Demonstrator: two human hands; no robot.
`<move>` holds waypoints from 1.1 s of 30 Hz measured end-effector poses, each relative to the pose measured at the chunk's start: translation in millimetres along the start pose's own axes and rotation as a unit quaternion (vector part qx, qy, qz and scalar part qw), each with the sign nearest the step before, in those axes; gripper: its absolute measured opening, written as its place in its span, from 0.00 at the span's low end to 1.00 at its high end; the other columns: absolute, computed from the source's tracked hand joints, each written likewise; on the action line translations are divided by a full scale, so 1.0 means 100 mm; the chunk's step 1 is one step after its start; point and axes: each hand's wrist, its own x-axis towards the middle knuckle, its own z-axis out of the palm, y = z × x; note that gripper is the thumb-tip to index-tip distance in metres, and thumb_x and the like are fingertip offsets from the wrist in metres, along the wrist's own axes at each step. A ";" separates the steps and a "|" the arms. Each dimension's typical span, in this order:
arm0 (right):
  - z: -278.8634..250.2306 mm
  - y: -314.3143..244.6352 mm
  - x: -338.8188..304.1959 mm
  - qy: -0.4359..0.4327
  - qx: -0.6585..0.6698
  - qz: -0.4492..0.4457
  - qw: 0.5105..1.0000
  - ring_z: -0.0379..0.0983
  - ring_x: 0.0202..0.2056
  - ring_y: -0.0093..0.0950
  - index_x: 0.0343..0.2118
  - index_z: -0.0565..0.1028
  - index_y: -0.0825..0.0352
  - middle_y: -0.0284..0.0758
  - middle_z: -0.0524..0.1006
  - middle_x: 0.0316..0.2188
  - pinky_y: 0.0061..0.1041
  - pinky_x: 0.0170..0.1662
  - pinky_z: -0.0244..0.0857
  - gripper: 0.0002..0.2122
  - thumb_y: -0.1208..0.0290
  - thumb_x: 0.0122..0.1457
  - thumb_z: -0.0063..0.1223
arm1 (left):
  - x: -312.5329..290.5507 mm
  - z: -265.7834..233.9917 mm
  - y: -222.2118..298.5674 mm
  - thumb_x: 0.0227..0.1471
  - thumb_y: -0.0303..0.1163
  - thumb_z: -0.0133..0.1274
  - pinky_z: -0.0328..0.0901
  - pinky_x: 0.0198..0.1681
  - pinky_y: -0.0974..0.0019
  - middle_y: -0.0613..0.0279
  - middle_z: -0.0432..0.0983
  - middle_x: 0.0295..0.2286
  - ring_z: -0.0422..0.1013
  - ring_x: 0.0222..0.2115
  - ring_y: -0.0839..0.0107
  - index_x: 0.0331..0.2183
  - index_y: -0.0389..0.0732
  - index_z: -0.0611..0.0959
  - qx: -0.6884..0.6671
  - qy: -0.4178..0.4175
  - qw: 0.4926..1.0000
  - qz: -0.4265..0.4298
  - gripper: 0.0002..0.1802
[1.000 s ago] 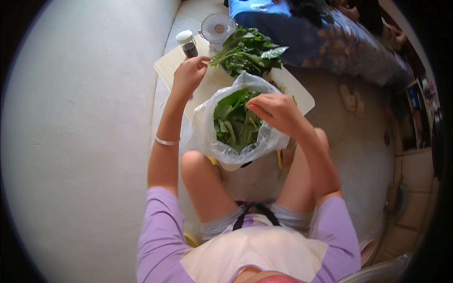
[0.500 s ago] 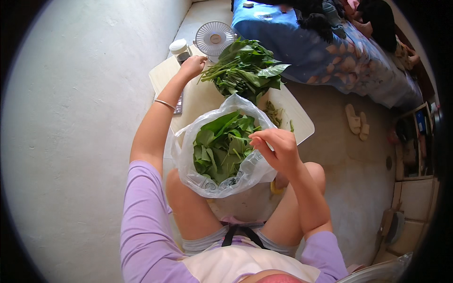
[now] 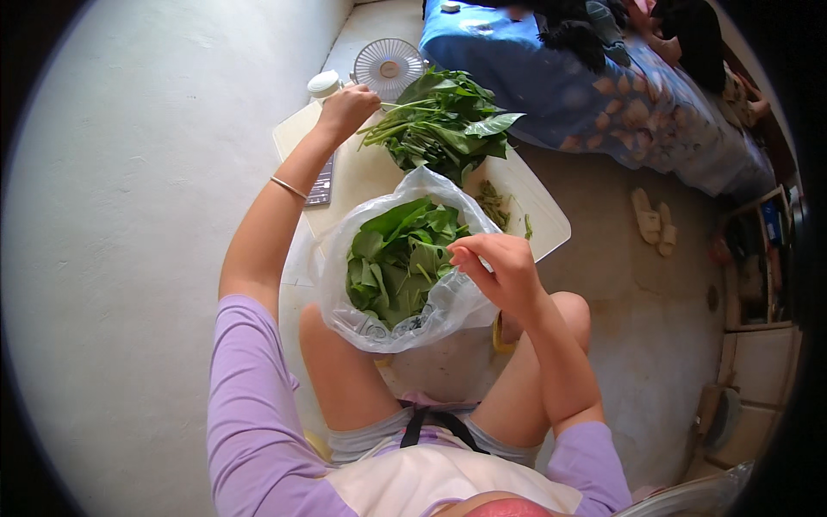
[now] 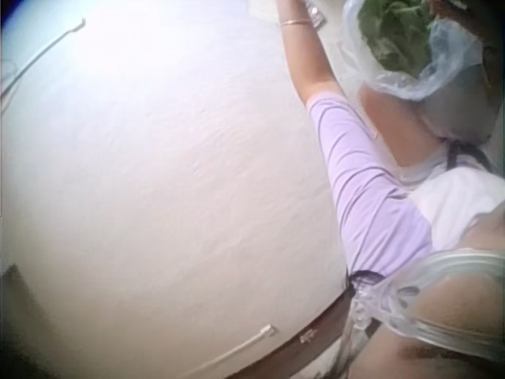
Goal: The person picks leaves and tender stems from a pile of green leafy vegetables by hand, placing the picked pieces into a plastic bag.
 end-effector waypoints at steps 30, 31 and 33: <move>0.16 0.18 1.03 0.106 -0.152 -0.099 0.978 0.71 0.52 0.34 0.43 0.78 0.63 0.34 0.78 0.47 0.36 0.56 0.61 0.11 0.71 0.56 0.59 | -1.02 -1.82 1.59 0.61 0.34 0.52 0.71 0.27 0.72 0.62 0.77 0.33 0.73 0.30 0.77 0.36 0.33 0.83 -0.384 0.165 0.876 -0.242 0.13; 0.19 0.19 1.03 0.087 -0.166 -0.105 0.977 0.71 0.52 0.33 0.43 0.78 0.63 0.33 0.78 0.47 0.37 0.58 0.58 0.12 0.70 0.56 0.60 | -1.04 -1.83 1.60 0.61 0.34 0.52 0.71 0.27 0.72 0.62 0.77 0.33 0.73 0.30 0.77 0.36 0.33 0.83 -0.384 0.162 0.876 -0.244 0.13; 0.22 0.24 1.04 0.082 -0.155 -0.098 0.980 0.72 0.51 0.30 0.41 0.79 0.61 0.31 0.80 0.43 0.37 0.60 0.54 0.10 0.69 0.56 0.59 | -1.09 -1.84 1.61 0.61 0.35 0.52 0.71 0.28 0.73 0.62 0.77 0.34 0.73 0.30 0.78 0.37 0.33 0.82 -0.415 0.172 0.862 -0.234 0.13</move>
